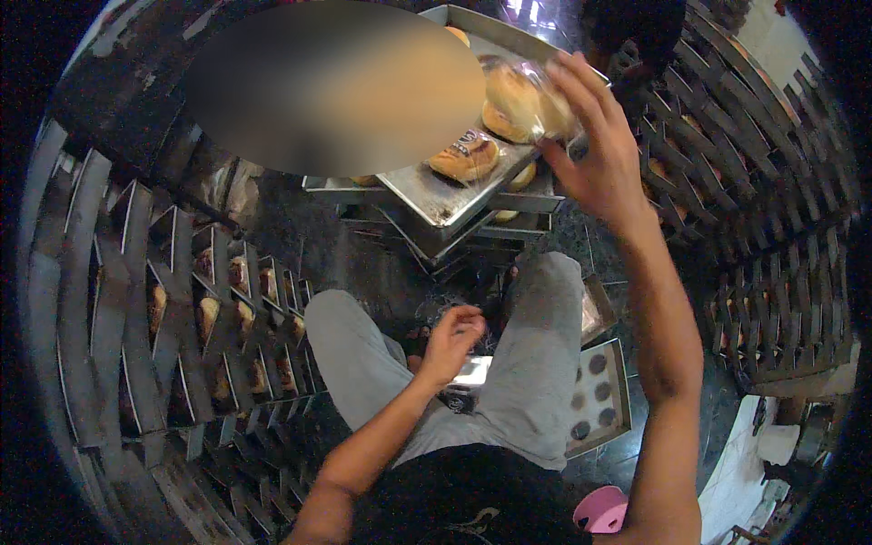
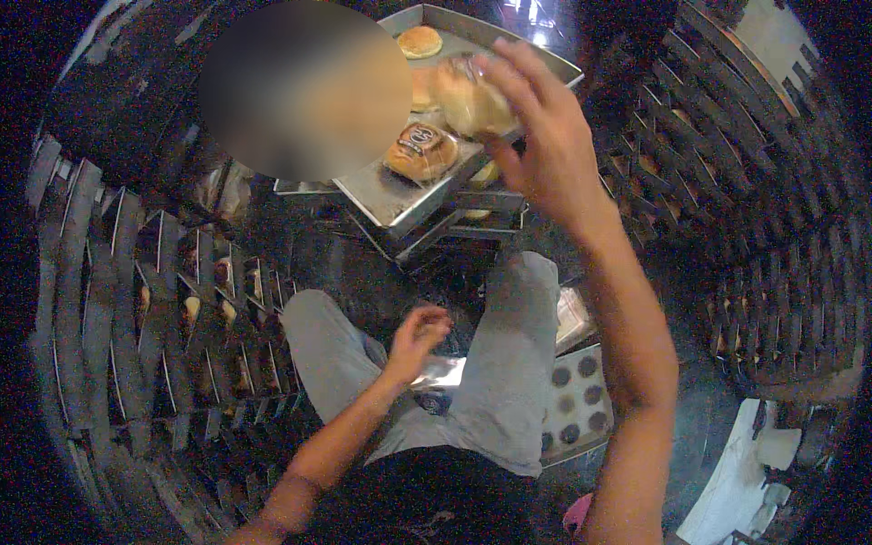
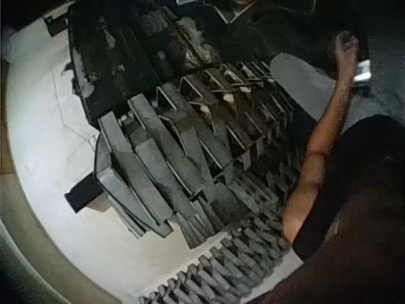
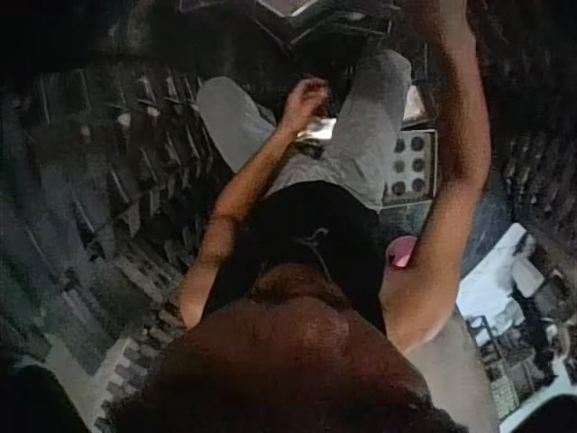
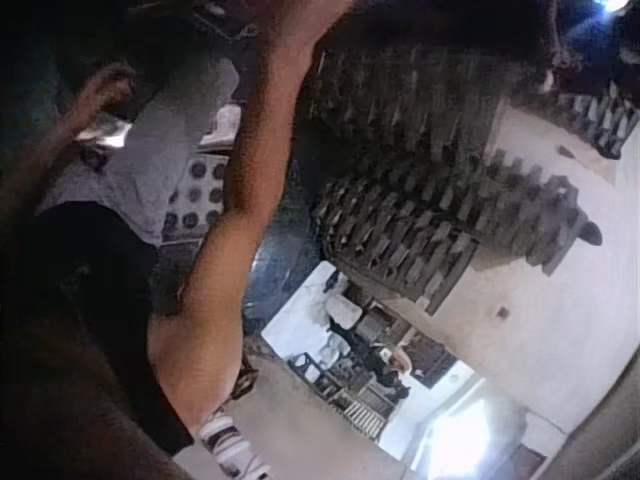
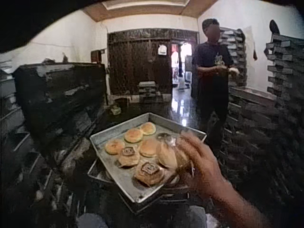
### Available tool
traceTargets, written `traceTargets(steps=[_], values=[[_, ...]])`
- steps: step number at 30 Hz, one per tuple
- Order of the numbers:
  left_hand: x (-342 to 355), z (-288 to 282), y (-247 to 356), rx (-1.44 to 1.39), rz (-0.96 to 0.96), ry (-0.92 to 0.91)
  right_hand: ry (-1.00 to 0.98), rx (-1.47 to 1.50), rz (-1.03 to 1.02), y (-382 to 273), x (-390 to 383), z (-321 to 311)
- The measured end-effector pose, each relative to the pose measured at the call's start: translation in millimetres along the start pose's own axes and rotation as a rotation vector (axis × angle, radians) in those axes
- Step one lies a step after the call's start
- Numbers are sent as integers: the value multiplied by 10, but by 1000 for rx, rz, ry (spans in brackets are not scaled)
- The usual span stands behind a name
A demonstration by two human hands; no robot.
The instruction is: The person takes bread buns from a metal tray, places each bun into a plastic bag, and returns the bagged buns to the tray.
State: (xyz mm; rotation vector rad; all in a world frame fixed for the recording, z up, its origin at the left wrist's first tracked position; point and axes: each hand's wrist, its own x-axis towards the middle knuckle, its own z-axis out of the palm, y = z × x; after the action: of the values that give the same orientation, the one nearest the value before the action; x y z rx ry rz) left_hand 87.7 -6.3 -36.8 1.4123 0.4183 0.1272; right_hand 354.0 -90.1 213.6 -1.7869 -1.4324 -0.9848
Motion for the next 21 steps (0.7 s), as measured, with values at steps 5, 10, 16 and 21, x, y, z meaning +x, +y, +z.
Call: traceTargets(steps=[5, 10, 16, 21], values=[[229, -357, -997, 738, -55, -348, -12, 288, 188, -939, -906, 321], [438, -469, -1608, 929, -346, -652, -946, 61, 485, -2538, -3094, 487], [412, -578, -1657, 1016, -312, -769, -1350, 269, 769, -2349, -3203, 816], [344, -435, -1619, 921, -307, -266, -1070, 260, 479, -2357, -3433, 676]])
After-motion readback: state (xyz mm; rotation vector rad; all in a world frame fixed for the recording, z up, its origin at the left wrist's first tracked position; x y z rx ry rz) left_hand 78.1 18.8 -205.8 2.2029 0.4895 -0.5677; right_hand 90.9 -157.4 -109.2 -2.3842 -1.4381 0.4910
